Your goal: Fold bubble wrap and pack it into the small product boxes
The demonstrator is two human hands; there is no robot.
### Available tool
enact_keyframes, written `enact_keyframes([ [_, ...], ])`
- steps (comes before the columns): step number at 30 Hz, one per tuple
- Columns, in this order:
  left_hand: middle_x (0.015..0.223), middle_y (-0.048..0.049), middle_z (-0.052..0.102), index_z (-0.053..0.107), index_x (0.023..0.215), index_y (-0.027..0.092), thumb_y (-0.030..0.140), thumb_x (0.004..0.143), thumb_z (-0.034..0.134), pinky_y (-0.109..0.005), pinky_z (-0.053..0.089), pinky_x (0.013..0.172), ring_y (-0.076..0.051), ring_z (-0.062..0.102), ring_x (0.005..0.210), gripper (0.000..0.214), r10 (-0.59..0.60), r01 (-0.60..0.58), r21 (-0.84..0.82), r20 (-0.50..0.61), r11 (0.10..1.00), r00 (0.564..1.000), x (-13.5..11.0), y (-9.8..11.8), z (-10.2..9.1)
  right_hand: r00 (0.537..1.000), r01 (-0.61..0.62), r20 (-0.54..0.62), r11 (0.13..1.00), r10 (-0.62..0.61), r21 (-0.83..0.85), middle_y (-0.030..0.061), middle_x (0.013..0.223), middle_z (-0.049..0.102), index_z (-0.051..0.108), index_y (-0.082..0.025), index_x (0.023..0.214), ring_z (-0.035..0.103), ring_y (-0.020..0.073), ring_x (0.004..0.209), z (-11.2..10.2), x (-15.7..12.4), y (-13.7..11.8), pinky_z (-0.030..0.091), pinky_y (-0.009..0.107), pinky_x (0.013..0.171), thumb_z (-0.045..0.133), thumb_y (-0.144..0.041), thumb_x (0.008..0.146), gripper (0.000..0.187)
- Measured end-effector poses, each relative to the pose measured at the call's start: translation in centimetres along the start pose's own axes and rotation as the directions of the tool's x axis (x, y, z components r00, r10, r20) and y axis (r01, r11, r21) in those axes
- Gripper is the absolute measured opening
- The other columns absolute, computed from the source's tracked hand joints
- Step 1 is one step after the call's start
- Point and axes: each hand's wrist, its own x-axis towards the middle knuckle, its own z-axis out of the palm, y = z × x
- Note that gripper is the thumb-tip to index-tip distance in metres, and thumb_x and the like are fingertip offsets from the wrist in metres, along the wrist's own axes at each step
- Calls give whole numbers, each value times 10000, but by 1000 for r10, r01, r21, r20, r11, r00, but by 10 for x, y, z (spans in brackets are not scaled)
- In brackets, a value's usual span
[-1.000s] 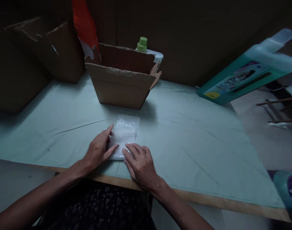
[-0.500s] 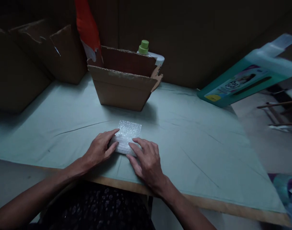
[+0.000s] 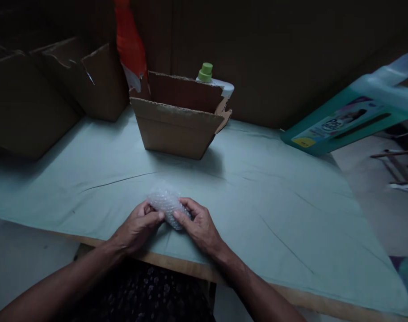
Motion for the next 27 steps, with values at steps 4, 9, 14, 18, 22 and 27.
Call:
enact_keyframes([
  [4,1119,-119,715,618,1143,148,411,722,761,-404,479,1006,-252,651,1076,517,0,1,25,-20,1000,1000,0,3,5,994,43,-98,990,-56,-133,92,1169,685,694,-221,1133,631,238,1024,-7,-3,-3,494,424,974,674,-437,881,332],
  [9,1090,-103,716,642,1172,145,423,801,694,-367,490,923,-244,649,1004,466,3,-25,150,147,988,989,-6,13,6,996,-68,72,991,60,117,108,1203,644,558,-199,1367,618,229,1005,-25,-2,-5,509,385,912,745,-562,788,708],
  [14,893,-51,694,685,1031,120,354,807,657,-294,479,748,-190,615,818,326,-44,-51,343,264,938,964,-3,8,5,951,-178,291,958,108,224,21,831,635,682,-150,939,578,163,781,-25,4,-6,464,285,726,778,-543,754,445],
  [18,1002,-84,717,671,1088,145,381,854,646,-335,528,783,-220,656,889,333,178,-315,665,267,677,947,11,32,-6,971,-107,217,994,98,29,-5,728,592,673,-153,848,521,134,677,-37,12,-10,399,249,620,738,-464,789,324],
  [22,1389,-176,592,552,1350,155,274,891,630,-495,419,1102,-315,513,1337,480,680,-517,851,435,-96,590,47,108,-7,983,30,183,974,12,-226,13,753,656,708,-169,859,562,138,659,-69,18,-41,406,242,589,706,-394,829,227],
  [27,1147,-170,712,645,1217,105,123,868,550,-578,363,1127,-336,603,1217,362,638,-257,839,534,-479,554,106,182,-3,954,198,-153,927,-257,-318,11,813,691,700,-221,936,613,152,672,-117,31,-95,473,246,591,739,-399,825,213],
])
